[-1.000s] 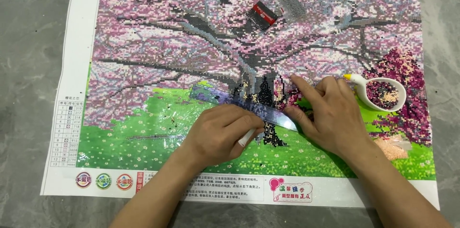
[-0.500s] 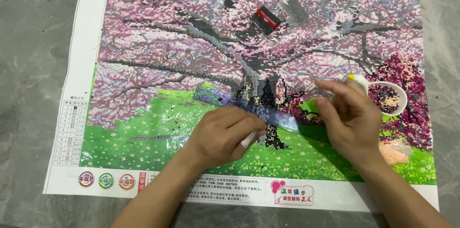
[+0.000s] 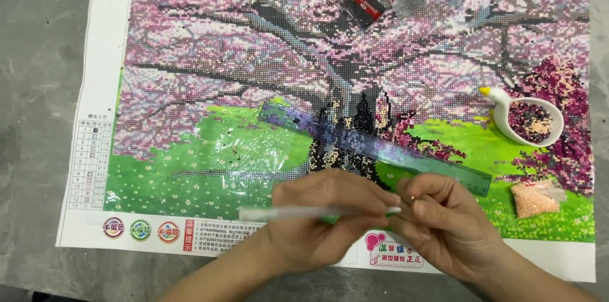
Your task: Using a specialized pen tool to pick up small resin diamonds and place them onto a pre-printed sticky canvas.
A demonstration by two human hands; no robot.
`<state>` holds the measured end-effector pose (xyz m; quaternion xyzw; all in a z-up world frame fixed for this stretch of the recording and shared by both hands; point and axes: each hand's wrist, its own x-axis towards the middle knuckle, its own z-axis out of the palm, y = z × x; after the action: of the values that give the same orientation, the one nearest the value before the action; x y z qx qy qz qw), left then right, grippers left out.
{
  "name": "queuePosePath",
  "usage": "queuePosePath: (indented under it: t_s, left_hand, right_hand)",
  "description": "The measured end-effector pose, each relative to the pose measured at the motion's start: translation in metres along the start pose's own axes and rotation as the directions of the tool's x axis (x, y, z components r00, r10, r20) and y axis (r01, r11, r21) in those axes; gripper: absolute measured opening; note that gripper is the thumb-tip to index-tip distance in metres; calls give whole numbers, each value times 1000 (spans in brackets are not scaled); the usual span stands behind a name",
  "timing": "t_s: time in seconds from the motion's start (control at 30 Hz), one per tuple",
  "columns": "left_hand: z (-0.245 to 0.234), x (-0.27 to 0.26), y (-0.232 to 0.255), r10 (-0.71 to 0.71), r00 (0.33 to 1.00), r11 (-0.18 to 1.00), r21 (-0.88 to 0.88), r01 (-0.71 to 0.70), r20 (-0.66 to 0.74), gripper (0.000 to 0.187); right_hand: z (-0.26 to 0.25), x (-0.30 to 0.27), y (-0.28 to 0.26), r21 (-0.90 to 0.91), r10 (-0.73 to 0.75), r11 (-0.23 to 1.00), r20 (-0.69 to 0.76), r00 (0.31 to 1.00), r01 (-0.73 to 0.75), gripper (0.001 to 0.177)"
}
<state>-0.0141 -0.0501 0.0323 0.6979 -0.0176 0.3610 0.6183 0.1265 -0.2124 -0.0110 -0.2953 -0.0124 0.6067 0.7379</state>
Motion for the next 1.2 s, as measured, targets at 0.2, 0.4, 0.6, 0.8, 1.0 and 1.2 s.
queuePosePath:
  t_s: [0.2, 0.4, 0.6, 0.8, 1.0, 1.2]
  left_hand:
    - [1, -3, 2, 133, 989, 968, 204, -144, 65, 11]
    - [-1, 1, 4, 165, 981, 968, 171, -182, 105, 9]
    - [-1, 2, 5, 171, 979, 965, 183, -190, 112, 8]
    - [0, 6, 1, 242, 965, 955, 153, -255, 98, 9]
    - [-4, 3, -4, 177, 983, 950, 250, -184, 50, 11]
    - [-27, 12, -2, -153, 976, 954, 282, 106, 152, 8]
  right_hand:
    - [-19, -9, 11, -5, 23, 1000, -82, 996, -23, 16]
    - [-21, -14, 11, 18, 57, 998, -98, 994, -55, 18]
    - [-17, -13, 11, 3, 43, 999, -137, 990, -43, 20]
    - [-15, -13, 11, -8, 30, 999, -134, 991, -31, 22]
    - [5, 1, -13, -178, -146, 970, 125, 981, 167, 28]
    - [27, 20, -33, -627, -158, -421, 762, 628, 655, 14]
